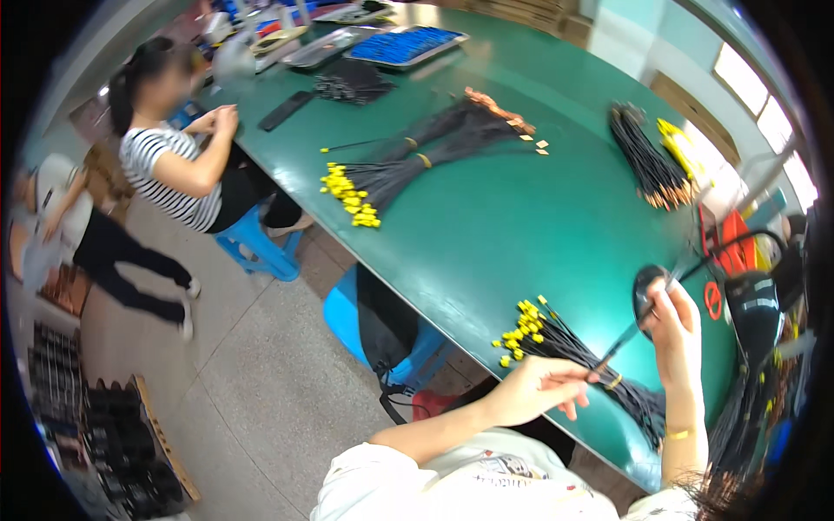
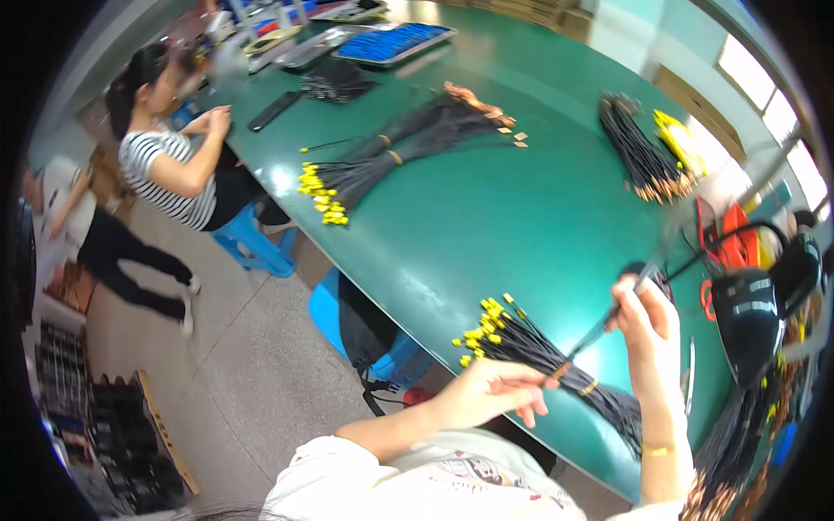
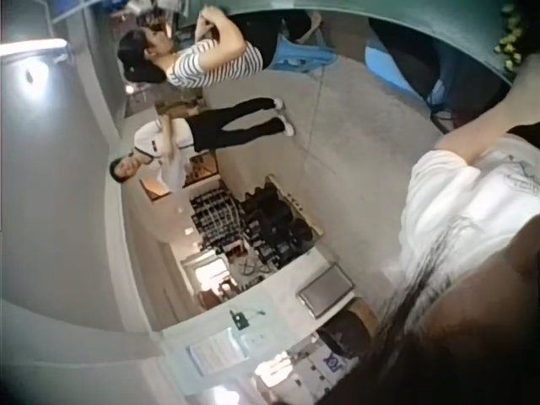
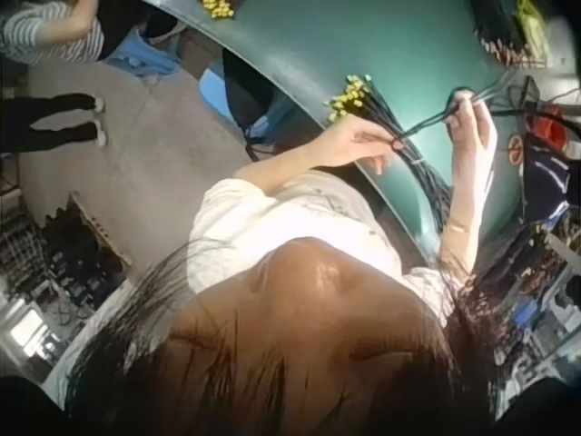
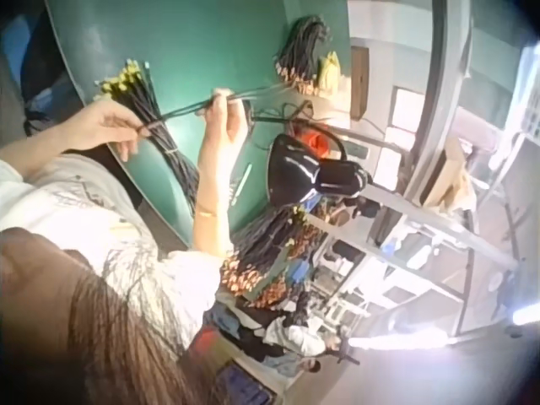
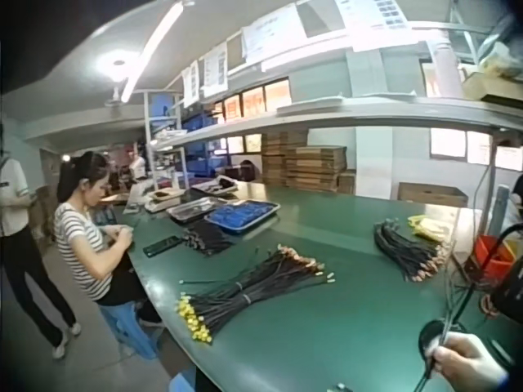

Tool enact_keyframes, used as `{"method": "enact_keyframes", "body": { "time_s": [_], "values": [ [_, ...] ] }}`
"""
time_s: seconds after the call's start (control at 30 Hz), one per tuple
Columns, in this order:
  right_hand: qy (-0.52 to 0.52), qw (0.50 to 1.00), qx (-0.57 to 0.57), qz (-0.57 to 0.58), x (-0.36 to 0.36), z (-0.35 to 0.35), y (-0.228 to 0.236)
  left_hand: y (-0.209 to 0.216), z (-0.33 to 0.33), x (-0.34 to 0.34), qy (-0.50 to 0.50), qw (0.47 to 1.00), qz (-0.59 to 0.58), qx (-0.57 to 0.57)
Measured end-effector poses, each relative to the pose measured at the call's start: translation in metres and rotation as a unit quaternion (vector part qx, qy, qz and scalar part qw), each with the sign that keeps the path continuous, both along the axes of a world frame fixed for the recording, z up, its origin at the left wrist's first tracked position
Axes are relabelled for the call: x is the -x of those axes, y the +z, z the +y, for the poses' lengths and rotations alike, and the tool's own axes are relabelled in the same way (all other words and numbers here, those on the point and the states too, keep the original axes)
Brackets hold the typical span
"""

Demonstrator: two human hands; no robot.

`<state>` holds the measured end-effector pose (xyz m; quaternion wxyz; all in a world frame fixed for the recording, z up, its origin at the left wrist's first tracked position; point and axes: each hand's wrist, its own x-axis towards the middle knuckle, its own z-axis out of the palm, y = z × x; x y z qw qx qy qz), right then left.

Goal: The person bundles wires together by wrapping rubber bands around them by hand and arranges the completed wire bundles on the table.

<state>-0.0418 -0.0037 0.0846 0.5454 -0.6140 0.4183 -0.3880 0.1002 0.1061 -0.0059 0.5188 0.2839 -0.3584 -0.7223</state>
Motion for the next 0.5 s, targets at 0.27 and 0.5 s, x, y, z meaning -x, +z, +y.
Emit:
{"method": "enact_keyframes", "body": {
  "time_s": [0.27, 0.5],
  "values": [
    [0.131, 0.989, -0.073, -0.005, 0.003, -0.013, -0.007, 0.013, 0.0, -0.01, 0.109, 0.992, -0.058, -0.006],
    [0.177, 0.98, -0.084, 0.016, 0.012, -0.001, -0.014, 0.01, -0.001, -0.003, 0.066, 0.998, -0.022, 0.011]
  ]
}}
